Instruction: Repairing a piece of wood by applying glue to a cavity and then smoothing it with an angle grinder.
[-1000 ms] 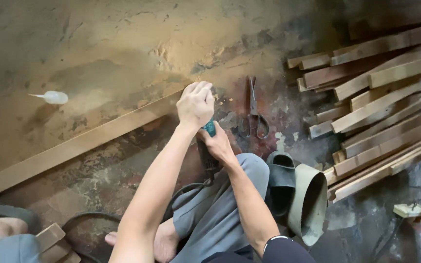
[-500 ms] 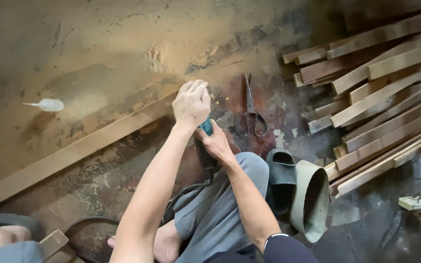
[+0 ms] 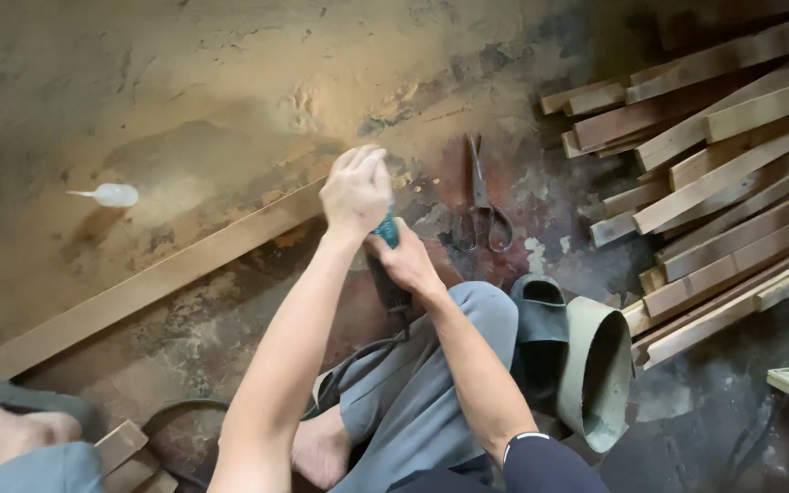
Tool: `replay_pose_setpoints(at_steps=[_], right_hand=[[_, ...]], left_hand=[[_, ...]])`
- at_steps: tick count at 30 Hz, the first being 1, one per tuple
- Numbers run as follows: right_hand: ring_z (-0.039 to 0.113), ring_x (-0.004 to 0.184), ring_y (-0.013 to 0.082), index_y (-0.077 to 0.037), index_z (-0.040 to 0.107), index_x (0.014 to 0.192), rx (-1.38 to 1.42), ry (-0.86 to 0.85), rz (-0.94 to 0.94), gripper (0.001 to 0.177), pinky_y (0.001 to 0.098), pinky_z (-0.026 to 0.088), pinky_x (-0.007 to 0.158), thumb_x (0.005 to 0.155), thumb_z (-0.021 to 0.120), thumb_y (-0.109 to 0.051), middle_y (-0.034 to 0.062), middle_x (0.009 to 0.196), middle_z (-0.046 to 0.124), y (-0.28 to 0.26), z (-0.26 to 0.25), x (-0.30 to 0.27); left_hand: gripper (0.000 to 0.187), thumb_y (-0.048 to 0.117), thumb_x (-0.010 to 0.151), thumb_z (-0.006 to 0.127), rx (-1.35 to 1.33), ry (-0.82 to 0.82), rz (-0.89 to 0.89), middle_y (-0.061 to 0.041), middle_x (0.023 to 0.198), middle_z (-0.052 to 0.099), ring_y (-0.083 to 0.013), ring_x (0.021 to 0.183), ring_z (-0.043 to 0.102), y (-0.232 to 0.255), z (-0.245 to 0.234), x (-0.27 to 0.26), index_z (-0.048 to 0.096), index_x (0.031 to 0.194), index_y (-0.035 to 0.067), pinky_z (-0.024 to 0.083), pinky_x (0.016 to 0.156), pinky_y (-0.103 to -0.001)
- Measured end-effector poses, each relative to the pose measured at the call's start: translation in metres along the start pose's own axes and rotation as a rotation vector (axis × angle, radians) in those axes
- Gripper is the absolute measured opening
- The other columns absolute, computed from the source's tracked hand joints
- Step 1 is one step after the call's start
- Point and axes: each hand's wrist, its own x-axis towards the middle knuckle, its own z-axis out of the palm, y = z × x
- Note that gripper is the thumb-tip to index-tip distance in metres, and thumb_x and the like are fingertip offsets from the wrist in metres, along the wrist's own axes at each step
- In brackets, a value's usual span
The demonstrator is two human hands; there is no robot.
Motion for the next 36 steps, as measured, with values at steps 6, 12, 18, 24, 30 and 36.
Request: replay_pose_setpoints(at_steps=[6,12,18,24,30,36], right_hand=[[0.067,0.111,0.0392,-0.006,0.063,0.118,-0.143,-0.273,-0.136,0.059,0.0448,0.052,0.093,0.08,0.07,-0.052,0.0231,0.116,0.07,-0.03,0.094,-0.021],[0.066,0.111,0.0461,-0.003,0.06,0.125,-0.286,-0.617,-0.165,0.075,0.0492,0.052,0.094,0.078,0.069,-0.061,0.0296,0.117,0.07,-0.065,0.189,-0.032],[0.07,0.107,0.0401,-0.005,0.061,0.121,-0.205,-0.437,-0.074,0.065,0.0457,0.053,0.092,0.079,0.067,-0.054,0.0245,0.113,0.072,-0.052,0.097,-0.029],[0.07,0.102,0.0359,-0.003,0.063,0.112,-0.144,0.0,-0.059,0.048,0.0426,0.053,0.087,0.089,0.067,-0.044,0.0238,0.106,0.072,0.012,0.009,0.005],[0.072,0.096,0.0355,-0.002,0.062,0.11,-0.112,-0.089,-0.034,0.05,0.0418,0.054,0.086,0.085,0.066,-0.045,0.0235,0.1,0.074,-0.015,0.044,0.004],[0.067,0.112,0.0368,-0.007,0.066,0.12,-0.283,-0.443,-0.215,0.059,0.0445,0.051,0.095,0.081,0.067,-0.051,0.0229,0.118,0.069,-0.068,0.167,-0.021]], left_hand=[[0.028,0.015,0.1,0.052,0.106,0.17,-0.122,-0.013,0.123,0.074,-0.0334,0.119,0.065,-0.09,-0.096,-0.065,0.076,0.113,0.008,0.051,0.103,-0.043],[0.029,0.011,0.099,0.053,0.148,0.401,-0.277,-0.02,0.119,0.074,-0.0353,0.116,0.07,-0.178,-0.175,-0.13,0.077,0.112,0.0,0.053,0.105,-0.042],[0.03,0.014,0.094,0.053,0.057,0.331,-0.118,-0.017,0.114,0.076,-0.034,0.111,0.071,-0.111,-0.105,-0.078,0.077,0.107,0.004,0.054,0.101,-0.042],[0.026,0.022,0.092,0.057,0.011,0.115,-0.024,-0.007,0.115,0.075,-0.029,0.114,0.068,-0.012,0.002,-0.004,0.079,0.103,0.013,0.054,0.097,-0.041],[0.024,0.02,0.095,0.056,-0.002,0.137,-0.101,-0.005,0.117,0.075,-0.0287,0.116,0.067,-0.046,-0.036,-0.018,0.077,0.103,0.012,0.054,0.099,-0.041],[0.028,0.014,0.099,0.052,0.118,0.358,-0.158,-0.017,0.116,0.075,-0.0359,0.114,0.069,-0.175,-0.145,-0.096,0.078,0.106,0.007,0.052,0.104,-0.046]])
